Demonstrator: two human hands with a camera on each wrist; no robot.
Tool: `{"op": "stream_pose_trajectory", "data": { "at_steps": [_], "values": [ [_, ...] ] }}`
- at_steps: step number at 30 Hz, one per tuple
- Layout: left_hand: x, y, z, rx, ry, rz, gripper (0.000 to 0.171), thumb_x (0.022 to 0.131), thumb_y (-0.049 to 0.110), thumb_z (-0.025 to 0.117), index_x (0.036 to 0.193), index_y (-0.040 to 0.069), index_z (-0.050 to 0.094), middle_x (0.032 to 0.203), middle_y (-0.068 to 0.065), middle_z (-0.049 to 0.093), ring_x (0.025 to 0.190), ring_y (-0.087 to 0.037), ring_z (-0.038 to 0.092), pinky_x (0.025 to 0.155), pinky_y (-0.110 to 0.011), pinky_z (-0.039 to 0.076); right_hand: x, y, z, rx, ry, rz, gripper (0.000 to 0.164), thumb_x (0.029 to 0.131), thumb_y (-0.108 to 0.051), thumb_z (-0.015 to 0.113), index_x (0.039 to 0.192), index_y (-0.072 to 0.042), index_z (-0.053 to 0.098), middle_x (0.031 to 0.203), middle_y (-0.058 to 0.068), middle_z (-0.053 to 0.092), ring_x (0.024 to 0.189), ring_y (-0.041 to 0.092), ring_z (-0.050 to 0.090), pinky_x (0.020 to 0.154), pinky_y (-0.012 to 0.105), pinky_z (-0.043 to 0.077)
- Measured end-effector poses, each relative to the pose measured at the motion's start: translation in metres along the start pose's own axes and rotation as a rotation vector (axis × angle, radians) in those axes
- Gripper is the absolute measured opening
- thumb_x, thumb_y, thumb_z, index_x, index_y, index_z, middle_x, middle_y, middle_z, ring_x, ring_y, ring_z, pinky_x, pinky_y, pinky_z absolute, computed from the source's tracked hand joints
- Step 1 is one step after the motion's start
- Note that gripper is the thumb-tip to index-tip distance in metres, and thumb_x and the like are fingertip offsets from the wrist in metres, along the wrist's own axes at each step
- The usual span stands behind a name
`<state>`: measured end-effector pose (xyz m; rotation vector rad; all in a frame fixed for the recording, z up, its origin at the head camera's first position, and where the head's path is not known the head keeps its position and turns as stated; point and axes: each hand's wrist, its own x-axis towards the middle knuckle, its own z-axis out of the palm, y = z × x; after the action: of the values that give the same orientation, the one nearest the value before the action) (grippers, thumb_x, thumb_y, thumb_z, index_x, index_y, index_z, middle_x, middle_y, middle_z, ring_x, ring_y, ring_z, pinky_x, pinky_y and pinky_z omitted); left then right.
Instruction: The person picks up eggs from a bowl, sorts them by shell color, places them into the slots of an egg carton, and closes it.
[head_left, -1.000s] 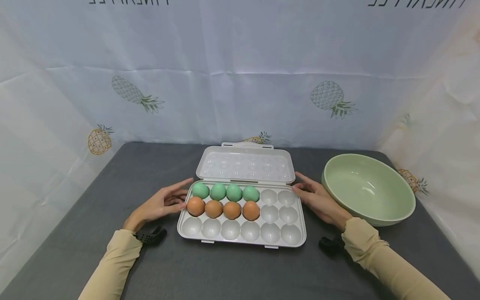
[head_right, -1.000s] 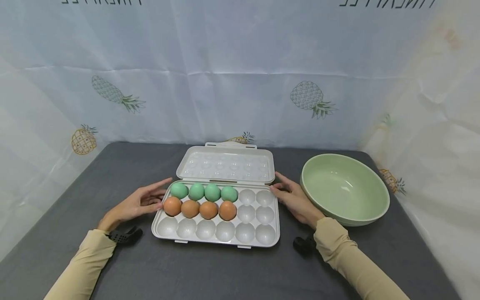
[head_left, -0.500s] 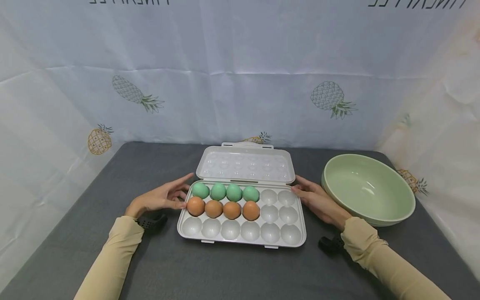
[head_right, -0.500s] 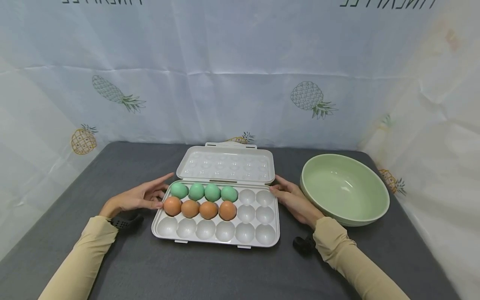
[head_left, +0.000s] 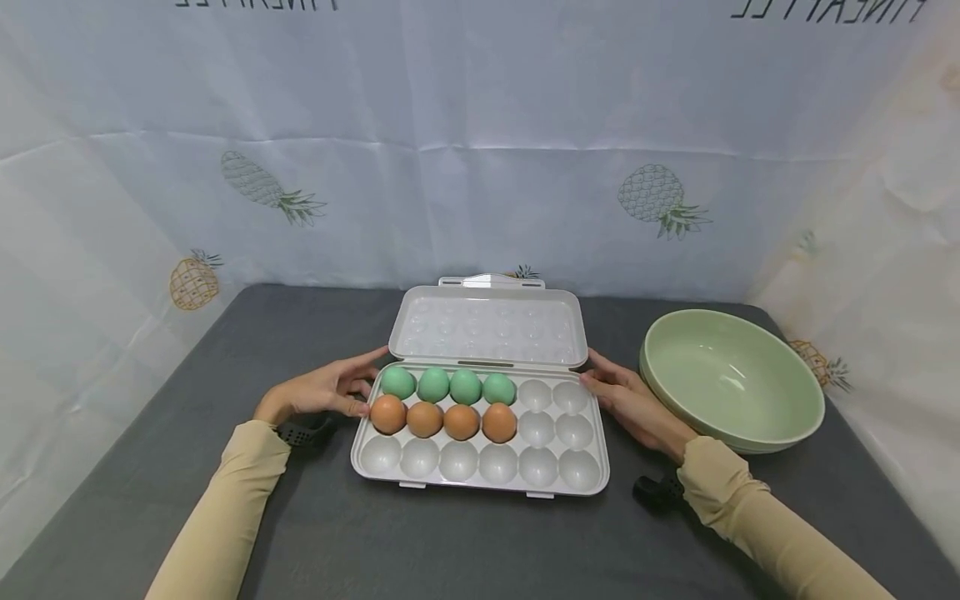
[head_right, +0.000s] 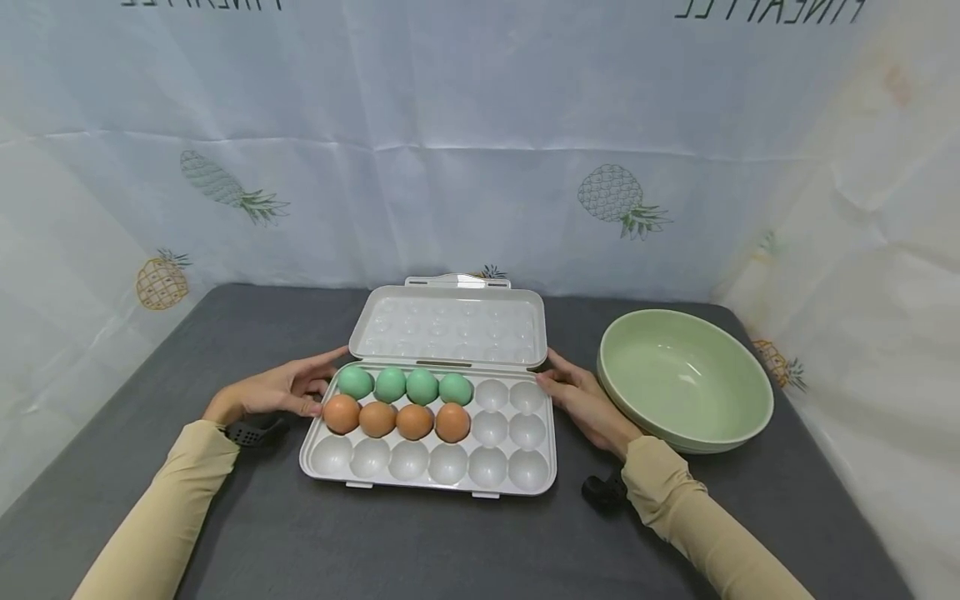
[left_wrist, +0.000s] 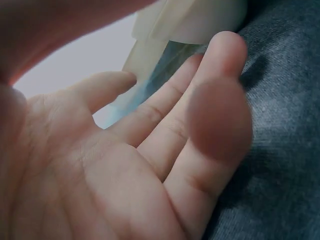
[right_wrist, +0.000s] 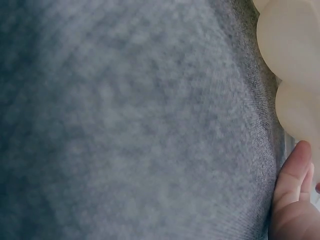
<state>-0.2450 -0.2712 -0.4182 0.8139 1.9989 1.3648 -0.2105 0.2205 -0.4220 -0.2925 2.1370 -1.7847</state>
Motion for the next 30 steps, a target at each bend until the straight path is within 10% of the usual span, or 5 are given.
{"op": "stream_pose_trajectory", "data": {
  "at_steps": [21,30],
  "values": [
    [-0.0008,-0.005,0.007,-0.014,0.084,0.073,0.107,0.093,0.001,0.072,0.163,0.005,-0.01,0.151,-0.045,0.03,0.102,-0.007,0.067,0.077,-0.025,0.056,-0.004,0.0024,0.0033,0.038,0.106,-0.026,0.074,0.106,-0.024,0.058,0.165,-0.014,0.014,0.132,0.008,0.054,0.111,-0.005,0.058,0.094,0.014,0.048],
    [-0.0019,-0.0056,0.0087,-0.023,0.117,0.07,0.108,0.092,0.001,0.072,0.164,0.007,-0.008,0.151,-0.045,0.03,0.099,-0.008,0.067,0.075,-0.025,0.056,-0.004,0.0005,0.0063,0.08,0.116,-0.008,0.067,0.11,-0.048,0.037,0.165,-0.019,0.014,0.142,0.021,0.05,0.11,-0.003,0.063,0.095,0.017,0.051]
  ]
}}
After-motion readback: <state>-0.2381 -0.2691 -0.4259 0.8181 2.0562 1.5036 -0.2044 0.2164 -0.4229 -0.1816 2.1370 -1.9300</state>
